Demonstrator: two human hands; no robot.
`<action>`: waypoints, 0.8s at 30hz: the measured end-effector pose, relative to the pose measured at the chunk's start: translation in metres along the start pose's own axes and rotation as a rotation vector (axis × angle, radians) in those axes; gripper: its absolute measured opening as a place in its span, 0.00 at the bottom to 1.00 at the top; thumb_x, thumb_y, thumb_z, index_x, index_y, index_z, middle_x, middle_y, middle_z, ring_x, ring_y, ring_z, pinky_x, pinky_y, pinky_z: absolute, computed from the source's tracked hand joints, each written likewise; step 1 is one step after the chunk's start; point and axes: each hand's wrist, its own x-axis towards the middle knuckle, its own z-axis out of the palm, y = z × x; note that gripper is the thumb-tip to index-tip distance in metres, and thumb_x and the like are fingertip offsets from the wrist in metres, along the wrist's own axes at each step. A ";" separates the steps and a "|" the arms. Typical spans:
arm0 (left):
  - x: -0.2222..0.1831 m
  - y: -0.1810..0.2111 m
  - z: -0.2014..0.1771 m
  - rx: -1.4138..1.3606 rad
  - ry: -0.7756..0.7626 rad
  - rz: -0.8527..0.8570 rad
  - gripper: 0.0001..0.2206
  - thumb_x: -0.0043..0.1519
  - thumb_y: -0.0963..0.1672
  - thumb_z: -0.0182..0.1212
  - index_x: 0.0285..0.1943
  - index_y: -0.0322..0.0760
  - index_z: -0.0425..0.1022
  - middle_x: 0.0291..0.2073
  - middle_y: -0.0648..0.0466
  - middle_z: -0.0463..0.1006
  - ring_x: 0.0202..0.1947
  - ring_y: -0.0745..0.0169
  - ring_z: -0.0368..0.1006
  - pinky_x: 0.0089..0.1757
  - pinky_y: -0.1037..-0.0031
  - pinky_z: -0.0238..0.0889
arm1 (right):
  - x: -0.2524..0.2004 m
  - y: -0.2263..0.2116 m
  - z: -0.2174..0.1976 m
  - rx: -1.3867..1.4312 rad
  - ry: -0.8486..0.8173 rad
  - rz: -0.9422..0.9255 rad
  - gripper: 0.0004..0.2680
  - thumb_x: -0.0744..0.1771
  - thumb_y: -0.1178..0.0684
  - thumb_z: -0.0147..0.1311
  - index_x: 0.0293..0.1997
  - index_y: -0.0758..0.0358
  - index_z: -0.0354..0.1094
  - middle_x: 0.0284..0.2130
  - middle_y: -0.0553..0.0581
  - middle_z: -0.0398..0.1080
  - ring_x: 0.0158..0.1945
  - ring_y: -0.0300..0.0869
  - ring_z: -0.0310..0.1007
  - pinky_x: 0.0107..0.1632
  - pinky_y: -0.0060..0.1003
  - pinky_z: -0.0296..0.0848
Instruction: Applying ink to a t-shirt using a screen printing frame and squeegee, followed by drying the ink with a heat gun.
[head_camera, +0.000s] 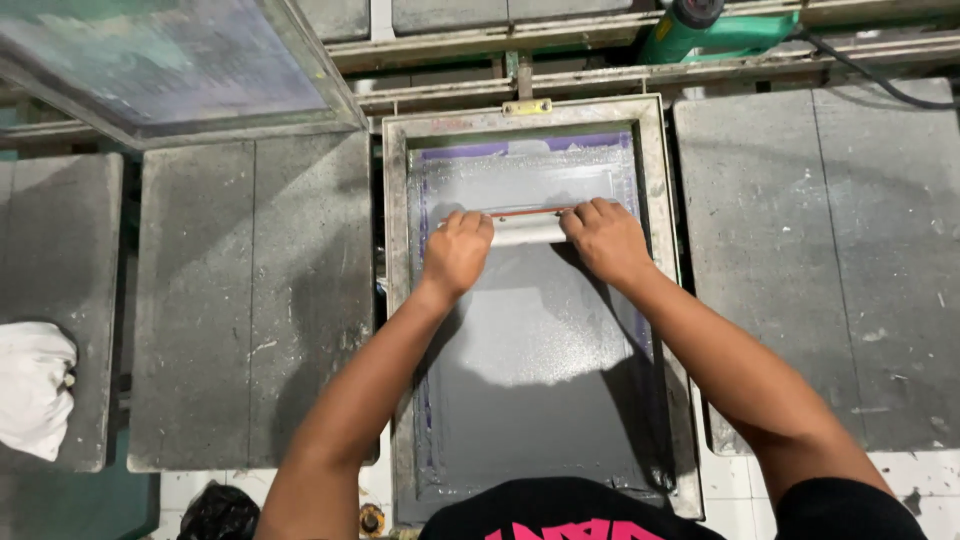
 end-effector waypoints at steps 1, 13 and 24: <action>0.009 -0.003 0.000 0.001 0.005 0.003 0.04 0.54 0.42 0.63 0.37 0.45 0.80 0.26 0.57 0.74 0.31 0.59 0.75 0.30 0.74 0.72 | 0.008 0.006 -0.003 -0.005 0.003 0.001 0.05 0.67 0.54 0.52 0.41 0.58 0.73 0.30 0.56 0.71 0.38 0.49 0.74 0.40 0.40 0.72; 0.055 -0.025 0.028 -0.185 -0.168 -0.111 0.07 0.54 0.37 0.62 0.27 0.43 0.76 0.20 0.59 0.74 0.26 0.58 0.76 0.27 0.71 0.70 | 0.048 0.042 0.033 -0.040 -0.017 0.043 0.03 0.67 0.52 0.53 0.38 0.54 0.73 0.29 0.53 0.70 0.37 0.46 0.74 0.37 0.37 0.73; -0.009 0.011 0.056 0.064 -0.037 -0.077 0.07 0.59 0.40 0.60 0.41 0.43 0.82 0.31 0.52 0.83 0.34 0.58 0.82 0.36 0.69 0.72 | 0.007 -0.007 0.011 -0.040 -0.065 0.067 0.06 0.66 0.54 0.53 0.43 0.59 0.74 0.31 0.55 0.70 0.36 0.49 0.75 0.35 0.38 0.75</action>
